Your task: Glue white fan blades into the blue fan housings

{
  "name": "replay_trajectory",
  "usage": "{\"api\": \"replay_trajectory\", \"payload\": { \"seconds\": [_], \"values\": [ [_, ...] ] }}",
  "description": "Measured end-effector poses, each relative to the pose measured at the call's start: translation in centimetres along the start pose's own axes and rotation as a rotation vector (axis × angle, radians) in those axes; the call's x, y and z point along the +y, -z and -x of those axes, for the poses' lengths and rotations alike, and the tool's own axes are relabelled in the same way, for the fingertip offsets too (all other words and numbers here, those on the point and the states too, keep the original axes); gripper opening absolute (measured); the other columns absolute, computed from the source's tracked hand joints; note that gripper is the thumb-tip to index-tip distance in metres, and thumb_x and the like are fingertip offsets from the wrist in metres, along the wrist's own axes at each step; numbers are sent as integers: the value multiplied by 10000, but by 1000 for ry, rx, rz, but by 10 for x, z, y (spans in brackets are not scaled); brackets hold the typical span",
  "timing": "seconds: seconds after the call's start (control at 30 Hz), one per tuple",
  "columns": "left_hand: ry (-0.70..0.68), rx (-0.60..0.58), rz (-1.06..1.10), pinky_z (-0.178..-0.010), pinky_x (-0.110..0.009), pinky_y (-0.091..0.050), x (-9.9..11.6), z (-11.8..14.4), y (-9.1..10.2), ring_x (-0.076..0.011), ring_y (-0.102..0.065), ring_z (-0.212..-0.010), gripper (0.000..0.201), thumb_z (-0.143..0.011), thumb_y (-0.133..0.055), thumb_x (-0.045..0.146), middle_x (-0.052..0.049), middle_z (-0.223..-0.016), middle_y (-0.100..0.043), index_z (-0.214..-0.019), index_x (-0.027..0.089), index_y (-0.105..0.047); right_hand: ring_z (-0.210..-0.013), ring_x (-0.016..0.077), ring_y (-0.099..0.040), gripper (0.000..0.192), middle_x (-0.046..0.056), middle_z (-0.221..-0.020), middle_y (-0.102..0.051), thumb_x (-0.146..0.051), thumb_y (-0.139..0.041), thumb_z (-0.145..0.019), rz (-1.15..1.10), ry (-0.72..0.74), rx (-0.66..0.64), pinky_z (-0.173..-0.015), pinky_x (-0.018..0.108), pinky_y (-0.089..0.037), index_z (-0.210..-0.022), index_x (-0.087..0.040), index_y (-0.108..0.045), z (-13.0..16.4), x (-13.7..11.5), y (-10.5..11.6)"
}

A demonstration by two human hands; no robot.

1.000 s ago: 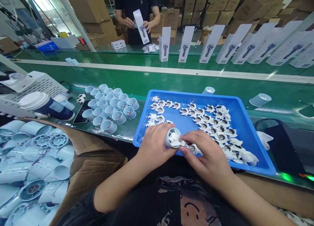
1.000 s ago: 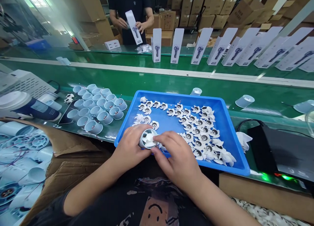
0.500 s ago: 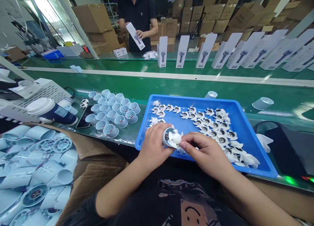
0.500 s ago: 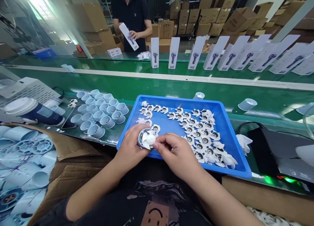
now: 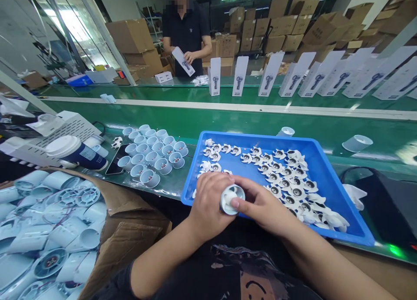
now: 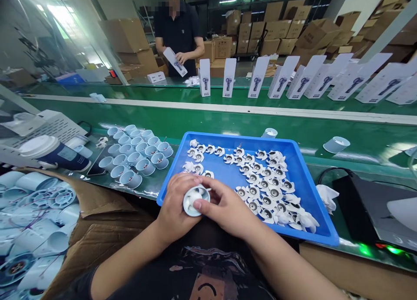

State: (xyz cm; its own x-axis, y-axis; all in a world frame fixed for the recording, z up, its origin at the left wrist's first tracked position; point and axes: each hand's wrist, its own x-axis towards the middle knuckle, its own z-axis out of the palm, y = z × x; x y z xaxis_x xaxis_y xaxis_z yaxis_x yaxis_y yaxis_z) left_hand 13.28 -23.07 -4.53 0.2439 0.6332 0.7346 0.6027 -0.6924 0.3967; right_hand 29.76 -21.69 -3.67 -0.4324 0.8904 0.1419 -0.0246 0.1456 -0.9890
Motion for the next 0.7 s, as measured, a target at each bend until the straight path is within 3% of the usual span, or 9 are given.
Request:
{"api": "replay_trajectory", "payload": {
  "seconds": [0.1,0.23,0.33,0.43,0.53,0.63,0.7],
  "values": [
    [-80,11,-6,-955,-439,-464,6,2,-1,-246,-595,-1035,373,-828,-582,187,-102,-1039,-639,-1185,194,-476,-1147,186,-590,455,83,-1196,-633,-485,-707,-824,-138,8,-63,-970,285,-508,-1169,-204,-611,1,2,-4],
    [-63,-75,10,-977,-440,-447,12,-4,-4,-241,-578,-1062,377,-847,-550,188,-97,-1084,-634,-1214,203,-465,-1095,156,-620,386,62,-1173,-650,-412,-714,-847,-238,33,-1,-902,228,-536,-1176,-246,-601,4,8,-1],
    [-34,-197,-47,-1017,-482,-396,2,-26,-1,-278,-529,-1146,374,-839,-620,306,-112,-1176,-585,-1191,221,-527,-1071,137,-630,395,46,-1217,-629,-405,-674,-882,-250,90,97,-888,210,-533,-1247,-315,-553,13,14,15],
    [126,-261,-151,-987,-492,-414,-29,-70,-4,-308,-516,-1127,502,-721,-757,453,-110,-1161,-543,-1144,227,-608,-1044,169,-646,354,67,-1291,-579,-435,-604,-917,-122,130,275,-867,225,-544,-1253,-334,-567,31,17,39],
    [365,-398,-119,-969,-399,-451,-74,-128,-26,-254,-559,-1101,622,-752,-739,408,-81,-1190,-561,-1296,222,-500,-976,183,-671,279,79,-1216,-620,-407,-576,-925,11,112,477,-798,213,-566,-1184,-313,-619,52,18,54],
    [483,-497,-144,-967,-314,-458,-111,-179,-68,-204,-583,-1115,696,-841,-661,281,-83,-1294,-554,-1437,211,-311,-936,177,-679,259,71,-1156,-645,-372,-560,-927,37,141,484,-790,216,-572,-1174,-321,-621,65,23,53],
    [498,-559,-178,-994,-353,-453,-128,-200,-98,-218,-566,-1160,606,-872,-636,245,-97,-1331,-541,-1412,197,-366,-948,196,-677,274,75,-1203,-622,-346,-535,-938,22,143,420,-820,264,-580,-1204,-339,-604,71,31,50]
  ]
}}
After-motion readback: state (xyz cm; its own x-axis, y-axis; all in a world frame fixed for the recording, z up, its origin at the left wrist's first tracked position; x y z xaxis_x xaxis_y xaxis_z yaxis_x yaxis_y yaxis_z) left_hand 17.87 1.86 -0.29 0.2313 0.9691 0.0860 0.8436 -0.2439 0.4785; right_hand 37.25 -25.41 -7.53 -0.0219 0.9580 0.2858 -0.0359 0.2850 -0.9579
